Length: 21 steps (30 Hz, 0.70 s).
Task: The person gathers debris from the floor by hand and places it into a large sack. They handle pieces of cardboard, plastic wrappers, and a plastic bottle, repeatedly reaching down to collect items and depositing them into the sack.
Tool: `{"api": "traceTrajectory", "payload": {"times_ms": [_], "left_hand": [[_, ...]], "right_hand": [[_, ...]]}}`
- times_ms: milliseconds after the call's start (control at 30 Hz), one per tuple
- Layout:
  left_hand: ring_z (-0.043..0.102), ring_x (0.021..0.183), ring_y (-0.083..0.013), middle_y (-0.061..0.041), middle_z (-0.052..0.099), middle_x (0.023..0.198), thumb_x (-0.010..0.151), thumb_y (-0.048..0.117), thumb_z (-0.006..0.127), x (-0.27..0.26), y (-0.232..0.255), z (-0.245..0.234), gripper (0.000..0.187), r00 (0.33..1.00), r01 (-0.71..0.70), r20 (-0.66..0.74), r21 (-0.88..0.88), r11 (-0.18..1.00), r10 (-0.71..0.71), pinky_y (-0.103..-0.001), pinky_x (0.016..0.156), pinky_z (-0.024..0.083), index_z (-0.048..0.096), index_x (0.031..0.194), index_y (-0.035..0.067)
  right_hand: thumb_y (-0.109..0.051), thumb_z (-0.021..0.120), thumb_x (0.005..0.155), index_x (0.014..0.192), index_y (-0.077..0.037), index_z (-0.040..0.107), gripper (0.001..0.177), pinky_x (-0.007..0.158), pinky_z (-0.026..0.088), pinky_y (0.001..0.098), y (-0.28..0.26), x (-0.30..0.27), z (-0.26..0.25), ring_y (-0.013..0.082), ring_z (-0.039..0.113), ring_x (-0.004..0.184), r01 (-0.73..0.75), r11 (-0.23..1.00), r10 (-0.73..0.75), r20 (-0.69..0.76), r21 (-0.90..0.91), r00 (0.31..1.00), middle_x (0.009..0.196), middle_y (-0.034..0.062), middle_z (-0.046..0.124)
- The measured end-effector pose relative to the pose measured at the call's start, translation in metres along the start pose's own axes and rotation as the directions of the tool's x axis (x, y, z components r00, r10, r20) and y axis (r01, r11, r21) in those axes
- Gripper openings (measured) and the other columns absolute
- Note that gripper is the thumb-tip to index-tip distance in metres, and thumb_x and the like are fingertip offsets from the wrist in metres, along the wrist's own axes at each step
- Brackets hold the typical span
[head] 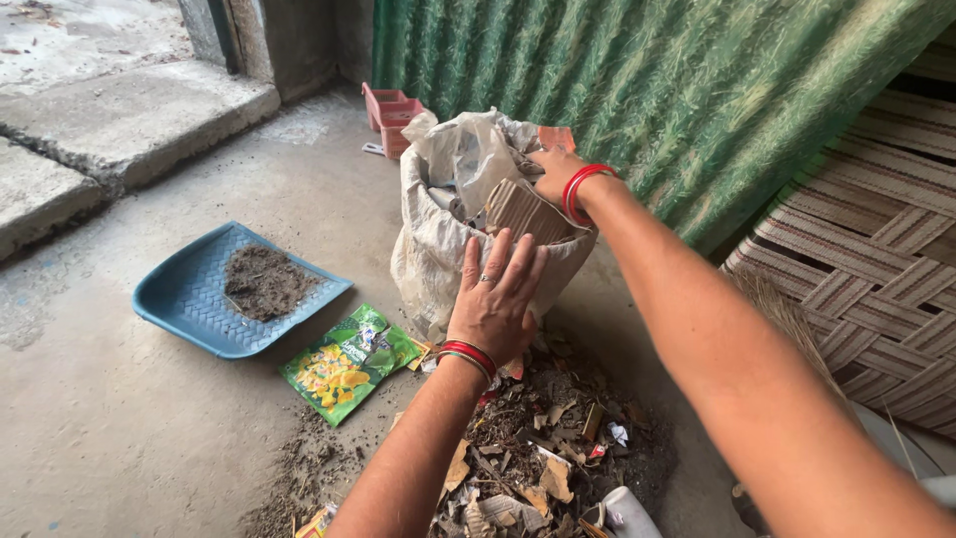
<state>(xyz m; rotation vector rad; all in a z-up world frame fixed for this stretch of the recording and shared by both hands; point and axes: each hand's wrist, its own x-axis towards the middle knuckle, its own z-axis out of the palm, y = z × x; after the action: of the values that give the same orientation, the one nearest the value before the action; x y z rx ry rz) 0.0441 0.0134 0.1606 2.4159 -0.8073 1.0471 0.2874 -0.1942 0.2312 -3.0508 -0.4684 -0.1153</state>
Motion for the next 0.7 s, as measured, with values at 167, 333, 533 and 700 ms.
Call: {"api": "traceTrajectory", "payload": {"times_ms": [167,333,533,700], "left_hand": [[0.029,0.149,-0.0357,-0.012,0.04,0.155,0.068,0.027,0.071,0.003,0.002,-0.006,0.093,0.998,0.002,0.065,0.039,0.999,-0.005,-0.063,0.124,0.017,0.04,0.154,0.011],[0.03,0.149,-0.0359,-0.012,0.039,0.156,0.067,0.027,0.074,0.003,0.001,-0.013,0.097,0.994,0.0,0.106,0.046,0.999,-0.005,-0.062,0.124,0.017,0.038,0.155,0.011],[0.029,0.149,-0.0357,-0.012,0.038,0.155,0.065,0.028,0.075,0.005,0.004,-0.018,0.099,0.991,0.004,0.134,0.059,0.998,-0.012,-0.062,0.123,0.017,0.037,0.155,0.012],[0.029,0.148,-0.0356,-0.012,0.038,0.155,0.064,0.028,0.076,0.006,0.006,-0.02,0.1,0.991,0.017,0.134,0.066,0.998,-0.026,-0.063,0.123,0.017,0.037,0.155,0.012]], "right_hand": [[-0.018,0.063,0.078,0.137,-0.009,0.06,0.06,0.101,0.051,0.0432,-0.014,-0.005,-0.028,0.036,0.065,0.121,-0.174,0.982,0.156,0.199,0.077,0.967,0.132,0.0222,0.066],[-0.02,0.067,0.074,0.133,-0.004,0.065,0.061,0.1,0.049,0.0399,-0.032,-0.022,-0.06,0.035,0.06,0.124,-0.188,0.969,0.15,0.226,0.16,0.963,0.134,0.0248,0.063],[-0.024,0.068,0.073,0.147,-0.003,0.051,0.079,0.109,0.044,0.0356,-0.008,-0.034,-0.075,0.0281,0.055,0.134,-0.09,0.937,0.065,0.083,0.337,0.994,0.149,0.0199,0.055],[-0.045,0.062,0.093,0.154,-0.007,0.039,0.075,0.114,0.034,0.037,0.008,-0.061,-0.056,0.0234,0.045,0.141,-0.157,0.804,0.104,0.125,0.574,0.987,0.154,0.0126,0.047]]}}
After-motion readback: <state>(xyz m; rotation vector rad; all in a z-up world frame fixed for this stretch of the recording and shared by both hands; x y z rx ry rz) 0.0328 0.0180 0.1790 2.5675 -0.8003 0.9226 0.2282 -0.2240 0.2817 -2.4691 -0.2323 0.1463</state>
